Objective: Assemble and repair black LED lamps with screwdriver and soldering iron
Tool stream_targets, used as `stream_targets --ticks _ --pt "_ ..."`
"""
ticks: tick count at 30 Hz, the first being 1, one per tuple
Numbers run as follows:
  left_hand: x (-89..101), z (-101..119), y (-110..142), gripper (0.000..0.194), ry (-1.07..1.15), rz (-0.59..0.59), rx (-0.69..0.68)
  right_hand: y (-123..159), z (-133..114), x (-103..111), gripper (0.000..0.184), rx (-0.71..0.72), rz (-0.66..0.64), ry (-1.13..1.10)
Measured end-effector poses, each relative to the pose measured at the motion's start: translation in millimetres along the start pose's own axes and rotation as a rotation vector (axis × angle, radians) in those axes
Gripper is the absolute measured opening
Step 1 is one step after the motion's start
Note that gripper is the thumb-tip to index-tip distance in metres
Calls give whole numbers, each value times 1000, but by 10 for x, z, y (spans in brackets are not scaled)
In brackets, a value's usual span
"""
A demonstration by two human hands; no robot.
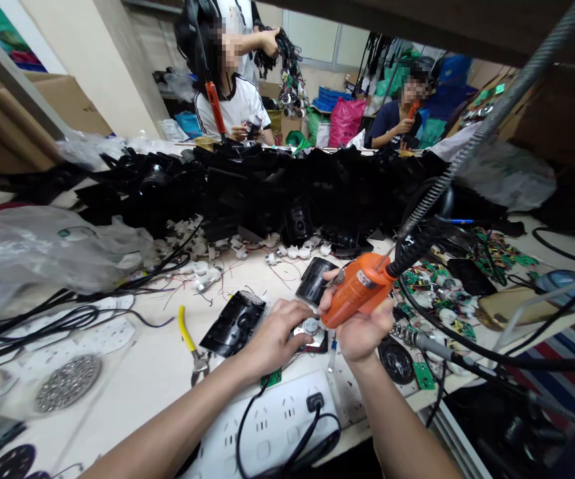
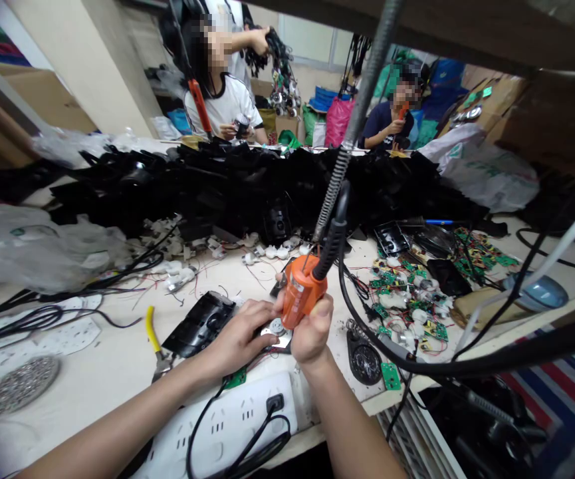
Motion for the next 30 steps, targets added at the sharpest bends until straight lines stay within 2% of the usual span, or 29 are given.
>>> stream_targets --ticks 5,11,16,19,22,25,30 --pt "9 26 2 26 10 5 6 -22 10 -59 73 -13 -74 -16" --pt "26 -1 9 28 41 27 11 -48 -8 -22 69 1 -62 -69" --pt "166 27 17 53 161 30 112 -29 -210 11 63 2 -10 -106" --pt "267 151 23 41 167 72 112 13 -393 -28 65 15 -2 -131" --pt "265 239 30 9 120 78 92 56 -479 -115 66 22 -29 -169" --pt "252 212 57 18 102 103 106 80 -402 -189 68 -29 -47 -210" --pt "285 81 134 13 65 124 151 48 -220 -256 71 -87 -47 -218"
Point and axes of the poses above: each hand's wrist, its own y-axis away from the middle knuckle, its own x-axis out of the back of the hand, z = x × y, the point moved 8 cm from there along -y, towards the middle knuckle, and after that the axes turned 2 degrees about z, right-handed, at the moved point
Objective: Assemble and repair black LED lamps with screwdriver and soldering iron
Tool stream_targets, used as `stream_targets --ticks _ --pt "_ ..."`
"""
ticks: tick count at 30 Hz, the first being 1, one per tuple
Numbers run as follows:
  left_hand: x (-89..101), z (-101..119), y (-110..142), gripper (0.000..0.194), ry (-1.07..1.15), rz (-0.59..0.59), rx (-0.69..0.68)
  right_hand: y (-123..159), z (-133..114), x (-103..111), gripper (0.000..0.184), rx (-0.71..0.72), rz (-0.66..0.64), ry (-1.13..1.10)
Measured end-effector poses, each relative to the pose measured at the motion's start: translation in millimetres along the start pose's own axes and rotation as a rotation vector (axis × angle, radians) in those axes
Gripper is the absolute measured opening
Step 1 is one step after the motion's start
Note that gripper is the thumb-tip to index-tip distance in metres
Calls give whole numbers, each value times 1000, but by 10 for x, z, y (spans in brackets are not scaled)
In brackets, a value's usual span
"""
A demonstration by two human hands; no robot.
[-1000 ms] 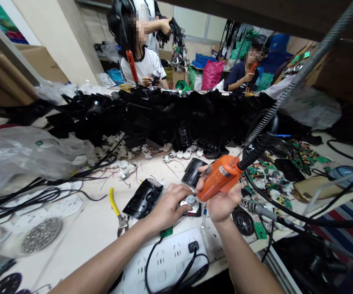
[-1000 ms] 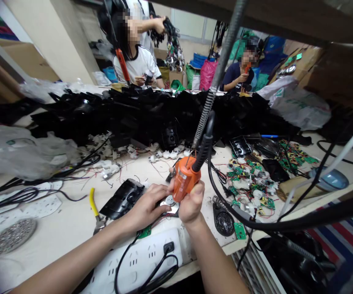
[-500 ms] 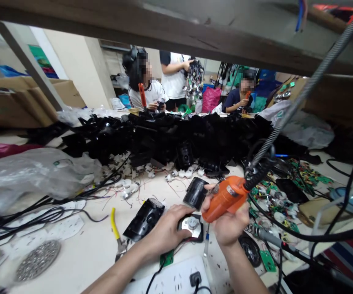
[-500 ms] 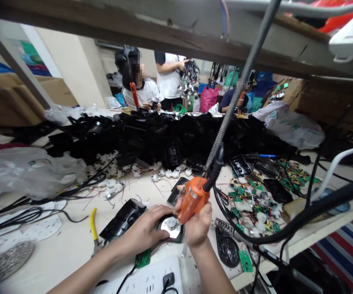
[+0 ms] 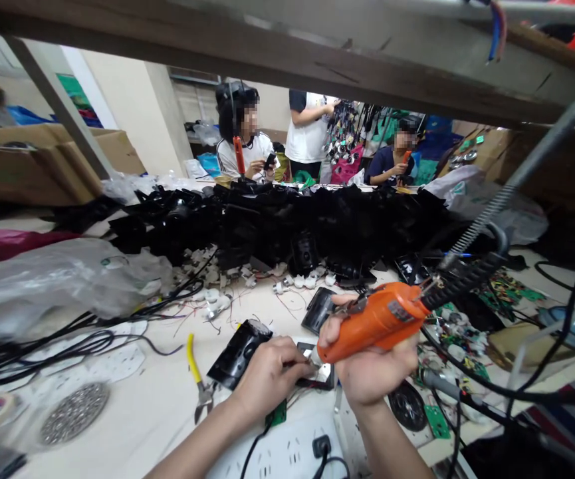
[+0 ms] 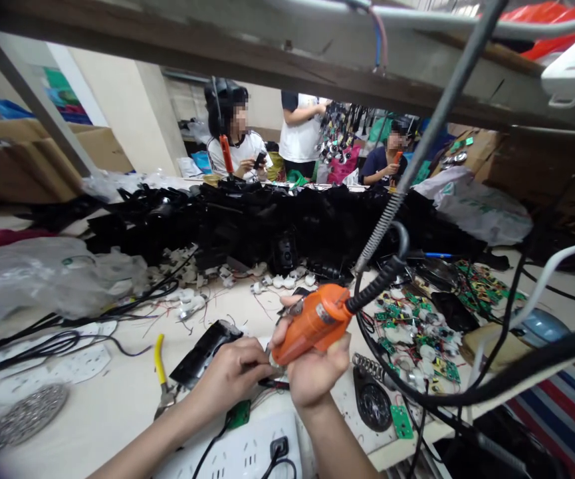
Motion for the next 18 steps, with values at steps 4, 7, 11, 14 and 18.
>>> stream_targets --ticks 4,7,11,14,18 --pt "35 -135 26 26 -93 63 82 -68 114 -34 73 12 -10 63" --pt "-16 -134 19 32 -52 76 63 -101 214 -38 73 19 -4 96" --pt "-86 -110 -21 29 -2 62 58 -105 307 -22 74 42 -18 141" --pt "-115 -105 -46 30 28 37 65 -98 369 12 73 25 -28 167" --pt "-116 -122 -52 29 49 32 84 -101 428 52 74 0 -44 164"
Point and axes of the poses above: each hand's wrist, its own y-axis away from the middle knuckle, its own x-axis out of the back of the hand, z = x × y, the point moved 8 cm from there along -y, towards the middle knuckle, and after that the axes turned 2 degrees about z, right-handed, at the moved point
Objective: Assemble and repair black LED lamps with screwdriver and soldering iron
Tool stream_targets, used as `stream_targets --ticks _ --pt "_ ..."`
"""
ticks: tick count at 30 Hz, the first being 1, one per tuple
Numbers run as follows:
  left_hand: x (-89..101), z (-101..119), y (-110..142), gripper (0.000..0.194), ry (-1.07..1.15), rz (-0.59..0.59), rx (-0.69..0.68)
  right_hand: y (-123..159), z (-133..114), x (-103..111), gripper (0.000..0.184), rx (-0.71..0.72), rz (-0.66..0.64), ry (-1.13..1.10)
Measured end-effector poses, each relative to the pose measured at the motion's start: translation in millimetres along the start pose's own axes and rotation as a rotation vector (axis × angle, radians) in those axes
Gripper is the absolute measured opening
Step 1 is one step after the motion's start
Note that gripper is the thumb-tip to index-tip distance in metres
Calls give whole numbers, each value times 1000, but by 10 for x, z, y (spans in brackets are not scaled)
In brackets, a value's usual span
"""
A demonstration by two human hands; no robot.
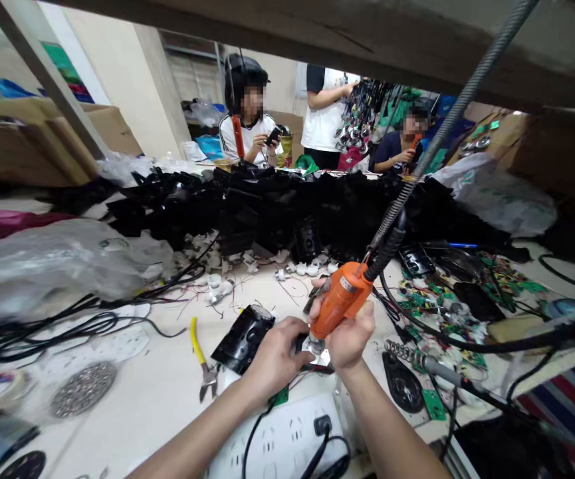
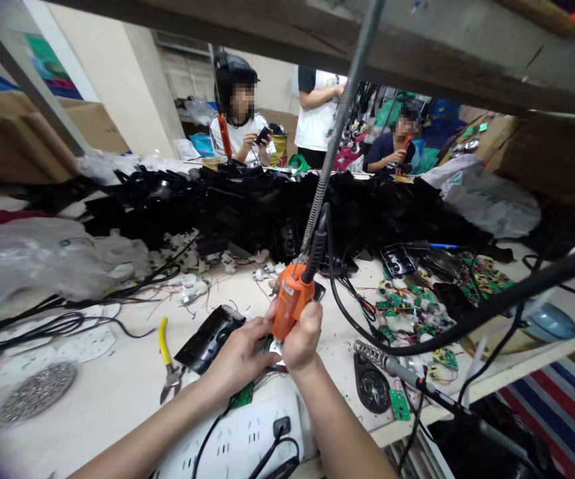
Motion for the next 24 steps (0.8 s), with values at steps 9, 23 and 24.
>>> stream_targets --ticks 9,23,24 --pt "14 -4 -21 30 76 15 -34 4 -5 -17 73 -6 -21 41" --pt "8 -15 -22 30 37 7 -26 -21 55 -47 70 -25 -70 43" --pt "13 -4 -21 28 31 1 -30 -24 53 -44 70 -30 -66 42"
Point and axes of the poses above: each hand's wrist, its own y-axis away from the middle knuckle, its own x-axis out of the back of the hand, z = x × y, the point moved 8 cm from there along -y, towards the middle knuckle, and after that the axes turned 2 degrees about z, right-handed, at the moved point
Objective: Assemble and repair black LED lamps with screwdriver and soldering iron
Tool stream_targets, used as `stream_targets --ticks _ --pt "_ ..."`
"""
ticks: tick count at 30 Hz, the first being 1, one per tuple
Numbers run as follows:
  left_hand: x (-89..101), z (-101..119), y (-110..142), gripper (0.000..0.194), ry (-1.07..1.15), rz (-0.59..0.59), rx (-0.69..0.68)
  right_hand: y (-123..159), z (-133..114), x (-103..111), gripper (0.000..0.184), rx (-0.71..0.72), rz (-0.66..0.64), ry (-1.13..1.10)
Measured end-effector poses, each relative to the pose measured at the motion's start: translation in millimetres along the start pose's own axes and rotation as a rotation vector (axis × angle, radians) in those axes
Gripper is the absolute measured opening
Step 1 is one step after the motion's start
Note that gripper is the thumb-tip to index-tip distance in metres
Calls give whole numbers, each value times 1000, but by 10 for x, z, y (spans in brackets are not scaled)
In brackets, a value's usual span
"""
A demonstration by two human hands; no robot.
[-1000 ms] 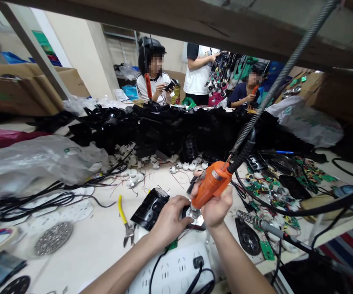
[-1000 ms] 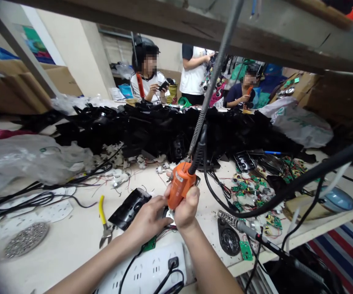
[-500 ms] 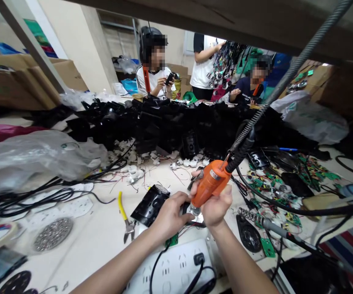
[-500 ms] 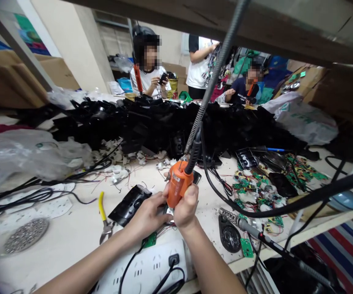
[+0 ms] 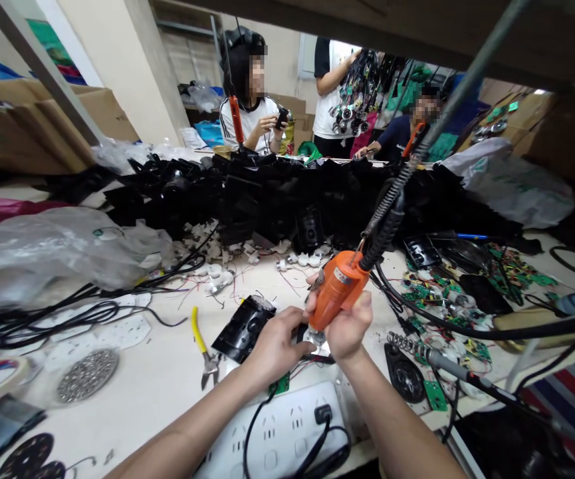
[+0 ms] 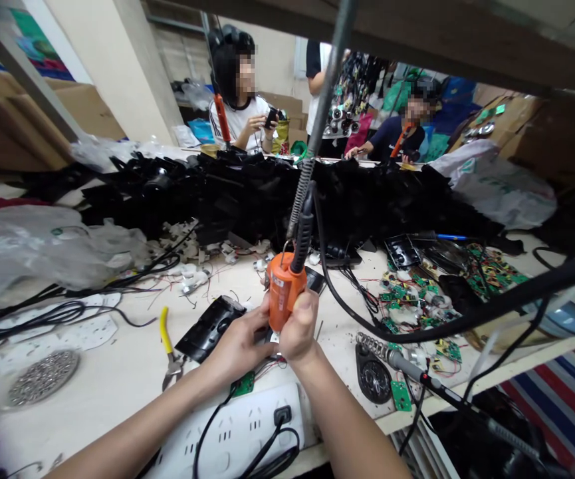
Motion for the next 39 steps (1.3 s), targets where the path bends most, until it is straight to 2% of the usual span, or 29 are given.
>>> stream_targets --ticks 6,12,14,17,22,24,28,34,39 --pt "24 25 -7 15 1 -2 -38 -8 -102 -11 77 -14 27 -66" --pt "42 16 -2 20 -48 2 -21 7 -370 -3 71 56 16 -117" --pt "62 85 6 24 -73 -2 -42 27 -433 24 69 48 33 -118" --pt "74 262 5 12 -133 -12 -119 67 -519 100 65 46 104 -144" --pt "33 416 -39 8 -261 -38 -160 130 -648 214 69 139 144 -79" --pt "17 389 -49 9 -280 -42 -135 150 -635 305 64 167 185 -39" --pt "15 306 -34 14 -247 -4 -105 148 -435 426 63 75 208 -12" --pt "-17 372 35 18 -200 15 -249 131 -278 428 68 34 172 -39" --pt "-53 331 40 16 -230 -13 -236 146 -323 423 69 60 171 -4"
Point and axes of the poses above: each hand's wrist, its own y-axis away from the middle knuckle, its own x-axis out of the back of the hand, z = x × y, the point moved 8 cm from there along -y, towards the middle knuckle, and after that the axes turned 2 degrees about z, right-handed, at the moved point
